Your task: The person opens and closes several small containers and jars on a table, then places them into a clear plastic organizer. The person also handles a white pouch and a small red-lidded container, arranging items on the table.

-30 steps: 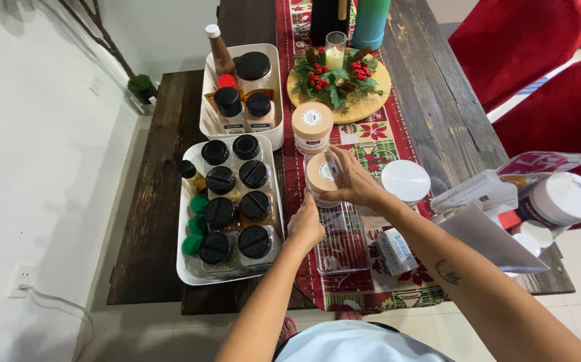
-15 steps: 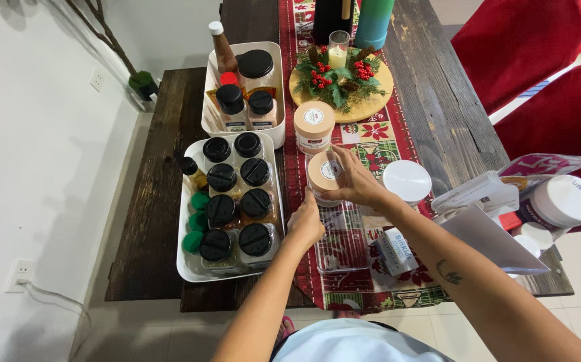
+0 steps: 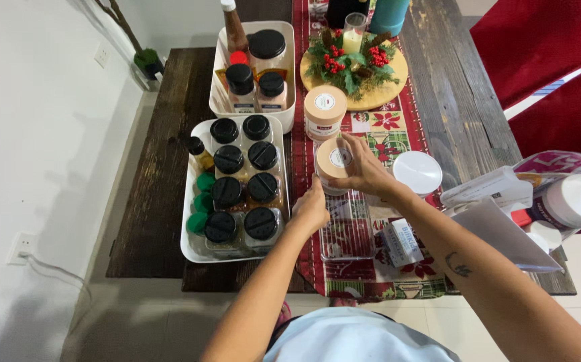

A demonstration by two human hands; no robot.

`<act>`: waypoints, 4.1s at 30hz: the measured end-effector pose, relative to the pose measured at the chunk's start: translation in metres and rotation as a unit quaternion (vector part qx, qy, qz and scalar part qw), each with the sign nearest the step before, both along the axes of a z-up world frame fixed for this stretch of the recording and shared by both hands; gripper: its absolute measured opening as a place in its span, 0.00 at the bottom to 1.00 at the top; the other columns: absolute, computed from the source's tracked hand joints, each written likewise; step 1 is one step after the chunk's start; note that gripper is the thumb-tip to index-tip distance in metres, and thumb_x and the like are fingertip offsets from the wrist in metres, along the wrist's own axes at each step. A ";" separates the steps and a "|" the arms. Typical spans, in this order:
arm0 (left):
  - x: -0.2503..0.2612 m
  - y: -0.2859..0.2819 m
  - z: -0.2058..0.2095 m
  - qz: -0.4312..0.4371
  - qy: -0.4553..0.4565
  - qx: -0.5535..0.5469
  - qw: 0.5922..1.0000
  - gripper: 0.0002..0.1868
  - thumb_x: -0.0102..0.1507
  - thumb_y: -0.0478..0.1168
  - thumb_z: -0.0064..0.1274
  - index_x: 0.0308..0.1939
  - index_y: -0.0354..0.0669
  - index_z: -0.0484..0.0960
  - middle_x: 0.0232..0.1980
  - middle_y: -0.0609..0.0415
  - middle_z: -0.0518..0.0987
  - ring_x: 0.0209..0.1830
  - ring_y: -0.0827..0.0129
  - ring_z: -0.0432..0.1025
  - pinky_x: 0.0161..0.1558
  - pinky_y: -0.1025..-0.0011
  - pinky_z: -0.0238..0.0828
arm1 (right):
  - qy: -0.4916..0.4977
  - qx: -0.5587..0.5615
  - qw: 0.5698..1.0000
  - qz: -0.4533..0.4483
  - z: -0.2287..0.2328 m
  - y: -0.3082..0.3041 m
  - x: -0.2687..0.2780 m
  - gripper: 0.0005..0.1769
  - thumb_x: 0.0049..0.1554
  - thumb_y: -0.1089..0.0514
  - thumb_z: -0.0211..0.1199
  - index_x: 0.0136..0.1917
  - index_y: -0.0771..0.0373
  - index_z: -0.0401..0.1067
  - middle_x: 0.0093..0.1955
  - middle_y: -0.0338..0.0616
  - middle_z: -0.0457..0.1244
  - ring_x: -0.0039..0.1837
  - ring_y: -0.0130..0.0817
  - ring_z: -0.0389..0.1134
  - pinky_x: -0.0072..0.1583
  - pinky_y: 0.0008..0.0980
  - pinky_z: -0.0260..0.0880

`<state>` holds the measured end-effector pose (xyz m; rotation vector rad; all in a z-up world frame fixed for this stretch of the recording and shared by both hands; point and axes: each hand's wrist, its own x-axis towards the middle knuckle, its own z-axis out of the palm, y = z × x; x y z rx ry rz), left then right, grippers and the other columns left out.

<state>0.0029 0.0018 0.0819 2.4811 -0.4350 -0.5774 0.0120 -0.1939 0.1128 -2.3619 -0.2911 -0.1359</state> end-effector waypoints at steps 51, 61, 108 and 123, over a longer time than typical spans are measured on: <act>0.002 0.000 0.008 0.009 0.048 0.014 0.999 0.56 0.55 0.26 0.52 0.80 0.36 0.33 0.57 0.27 0.76 0.56 0.40 0.75 0.61 0.55 0.71 | 0.000 -0.087 0.989 -0.118 0.010 -0.024 0.170 0.77 0.33 0.35 0.84 0.80 0.67 0.43 0.71 0.70 0.55 0.70 0.61 0.59 0.70 0.50 0.62; -0.002 -0.001 0.030 0.028 0.083 0.024 0.996 0.55 0.56 0.23 0.48 0.80 0.40 0.31 0.65 0.31 0.71 0.57 0.41 0.75 0.61 0.54 0.71 | 0.159 -0.130 0.965 -0.160 0.033 0.011 0.184 0.81 0.32 0.41 0.83 0.84 0.54 0.34 0.70 0.62 0.55 0.68 0.55 0.61 0.67 0.52 0.69; -0.053 0.010 -0.042 0.139 0.069 -0.380 0.912 0.49 0.57 0.18 0.43 0.80 0.47 0.44 0.78 0.45 0.62 0.76 0.63 0.62 0.72 0.71 0.59 | 0.133 0.022 0.986 -0.096 0.124 0.037 -0.107 0.69 0.31 0.51 0.82 0.80 0.54 0.49 0.65 0.55 0.60 0.70 0.46 0.62 0.68 0.43 0.65; -0.049 0.012 -0.032 0.059 -0.030 -0.290 0.955 0.52 0.55 0.23 0.52 0.78 0.35 0.41 0.78 0.34 0.56 0.77 0.48 0.55 0.73 0.62 0.54 | 0.016 -0.069 0.995 -0.077 0.059 0.057 -0.100 0.66 0.32 0.45 0.83 0.77 0.56 0.51 0.70 0.59 0.53 0.69 0.57 0.59 0.67 0.48 0.65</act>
